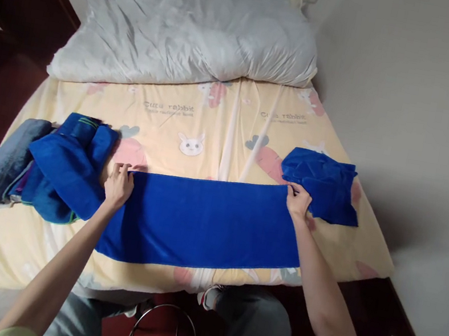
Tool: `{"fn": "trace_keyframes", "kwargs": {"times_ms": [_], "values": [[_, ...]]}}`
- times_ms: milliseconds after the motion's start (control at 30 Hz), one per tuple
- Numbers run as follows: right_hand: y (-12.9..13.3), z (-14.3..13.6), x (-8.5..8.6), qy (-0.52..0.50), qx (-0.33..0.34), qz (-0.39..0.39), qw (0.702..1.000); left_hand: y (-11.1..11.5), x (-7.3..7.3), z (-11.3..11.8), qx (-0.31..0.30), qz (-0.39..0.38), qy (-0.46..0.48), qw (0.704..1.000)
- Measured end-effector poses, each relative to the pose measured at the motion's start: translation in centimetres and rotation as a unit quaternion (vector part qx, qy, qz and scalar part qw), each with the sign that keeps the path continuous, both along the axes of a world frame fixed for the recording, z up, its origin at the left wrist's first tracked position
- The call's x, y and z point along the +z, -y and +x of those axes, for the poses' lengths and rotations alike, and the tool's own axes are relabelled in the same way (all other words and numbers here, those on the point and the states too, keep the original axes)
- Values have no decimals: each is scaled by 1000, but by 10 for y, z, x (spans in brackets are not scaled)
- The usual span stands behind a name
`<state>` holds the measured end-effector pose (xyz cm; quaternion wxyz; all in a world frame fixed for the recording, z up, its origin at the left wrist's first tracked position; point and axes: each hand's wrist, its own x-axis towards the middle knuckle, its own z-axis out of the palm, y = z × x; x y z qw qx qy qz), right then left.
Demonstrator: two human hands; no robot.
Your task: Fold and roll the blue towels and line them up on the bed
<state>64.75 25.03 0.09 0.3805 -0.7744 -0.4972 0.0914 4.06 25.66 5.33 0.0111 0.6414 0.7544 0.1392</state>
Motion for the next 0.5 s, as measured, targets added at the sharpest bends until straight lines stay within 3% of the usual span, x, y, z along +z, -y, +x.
{"fn": "trace_keyframes", "kwargs": {"times_ms": [133,200,300,367,500], "values": [[33,-47,21,140,47,-22,989,34,0,35,-122,10,-25,992],[50,-74,25,181,135,-48,973,47,-7,48,-163,-16,-21,986],[63,-99,19,205,258,-99,939,55,-20,54,-162,-35,-6,986],[62,-97,10,208,271,-121,932,51,-27,49,-137,-35,-6,990],[45,-60,-4,196,186,-139,953,39,-30,30,-84,-28,-14,996]]}}
